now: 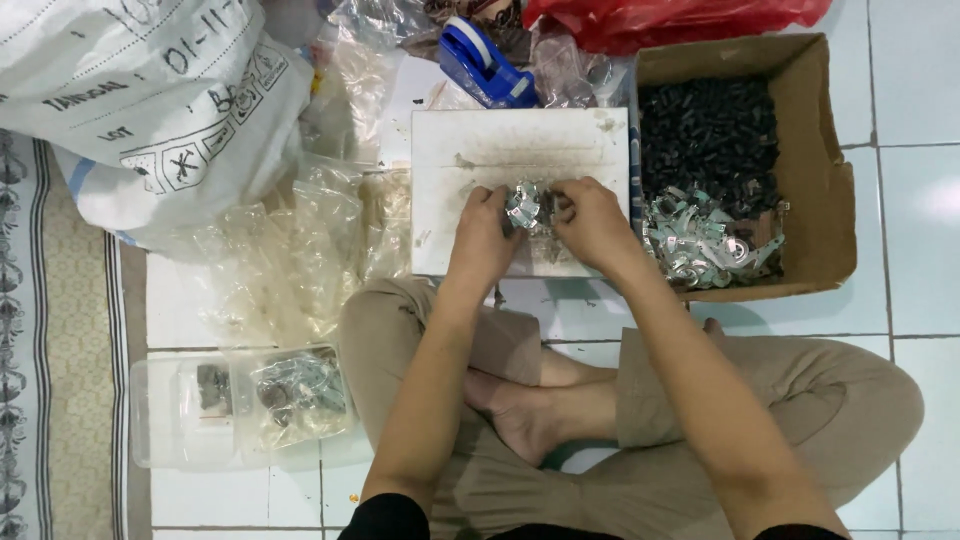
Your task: Sorting small metal hardware components from a central pile into a cardboard box while sitting on the floor.
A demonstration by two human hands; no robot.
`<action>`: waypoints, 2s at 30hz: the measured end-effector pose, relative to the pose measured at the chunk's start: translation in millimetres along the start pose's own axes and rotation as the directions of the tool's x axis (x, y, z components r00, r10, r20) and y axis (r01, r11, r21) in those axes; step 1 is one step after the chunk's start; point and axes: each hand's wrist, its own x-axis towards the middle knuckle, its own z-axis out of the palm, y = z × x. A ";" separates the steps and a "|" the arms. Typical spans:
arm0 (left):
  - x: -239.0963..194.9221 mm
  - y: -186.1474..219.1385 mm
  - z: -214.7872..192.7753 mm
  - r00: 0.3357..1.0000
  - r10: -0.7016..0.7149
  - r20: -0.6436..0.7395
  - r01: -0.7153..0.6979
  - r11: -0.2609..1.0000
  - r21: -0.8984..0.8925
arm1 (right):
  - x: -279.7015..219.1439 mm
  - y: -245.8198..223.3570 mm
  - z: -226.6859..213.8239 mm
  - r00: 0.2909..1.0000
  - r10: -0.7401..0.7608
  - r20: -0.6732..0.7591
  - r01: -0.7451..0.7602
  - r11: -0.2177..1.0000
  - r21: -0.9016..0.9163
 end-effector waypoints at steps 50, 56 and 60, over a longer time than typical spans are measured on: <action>44.3 106.7 272.2 0.871 0.408 0.274 -0.488 0.778 0.394 | -74.8 137.8 -118.0 0.866 0.500 -0.021 -0.478 0.814 -0.330; 38.2 154.3 207.9 0.779 0.102 0.619 -0.359 0.882 0.306 | -71.0 109.4 -134.0 0.783 0.622 -0.016 -0.619 0.776 -0.118; 27.9 155.6 156.5 0.806 0.234 0.544 -0.343 0.933 0.107 | -70.0 99.8 -130.9 0.865 0.479 -0.150 -0.485 0.874 -0.003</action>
